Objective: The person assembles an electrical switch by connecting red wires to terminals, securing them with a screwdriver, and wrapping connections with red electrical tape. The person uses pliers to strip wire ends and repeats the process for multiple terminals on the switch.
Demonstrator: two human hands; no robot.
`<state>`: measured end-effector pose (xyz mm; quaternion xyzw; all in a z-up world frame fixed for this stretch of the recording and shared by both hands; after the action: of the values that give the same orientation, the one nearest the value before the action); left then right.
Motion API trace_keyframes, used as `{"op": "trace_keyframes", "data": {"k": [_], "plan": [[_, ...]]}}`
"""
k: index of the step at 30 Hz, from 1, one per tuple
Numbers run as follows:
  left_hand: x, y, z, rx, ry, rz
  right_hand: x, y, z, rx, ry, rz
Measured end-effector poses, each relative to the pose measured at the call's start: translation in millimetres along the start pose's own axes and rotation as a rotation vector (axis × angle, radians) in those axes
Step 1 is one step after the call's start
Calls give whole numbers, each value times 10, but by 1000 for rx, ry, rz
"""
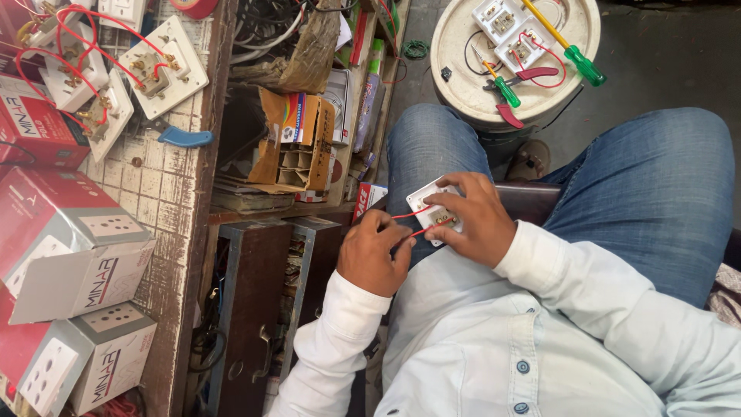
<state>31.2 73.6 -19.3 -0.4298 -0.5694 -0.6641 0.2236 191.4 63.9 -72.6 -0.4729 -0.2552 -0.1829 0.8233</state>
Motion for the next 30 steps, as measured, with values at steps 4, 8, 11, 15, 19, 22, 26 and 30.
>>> {"op": "trace_keyframes", "data": {"k": [4, 8, 11, 15, 19, 22, 26, 30], "plan": [[35, -15, 4, 0, 93, -17, -140, 202, -5, -145, -35, 110], [-126, -23, 45, -74, 25, 140, -217, 242, -40, -192, -63, 110], [-275, -156, 39, 44, -116, 137, -242, 245, -48, -229, -76, 116], [-283, -184, 25, 62, -78, 114, -235, 213, -49, -225, -69, 112], [-276, -220, 29, 90, -46, 89, -234, 204, -59, -228, -61, 118], [-263, -221, 22, 87, -19, 70, -248, 214, -64, -252, -53, 143], [-250, -200, 10, 77, 12, 42, -261, 220, -70, -294, -34, 151], [-298, -190, 14, 96, -31, 65, -243, 178, -57, -258, -16, 104]]}}
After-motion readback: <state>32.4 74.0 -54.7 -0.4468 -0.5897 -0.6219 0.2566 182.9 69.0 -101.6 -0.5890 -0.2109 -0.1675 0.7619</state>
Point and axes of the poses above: each hand's wrist, its own z-axis towards the middle knuckle, its own x-axis out of the back of the hand, y = z × x, the point moved 8 cm from there along z, towards the middle knuckle, and after that the axes turned 8 degrees about x, right-handed, at the moved point
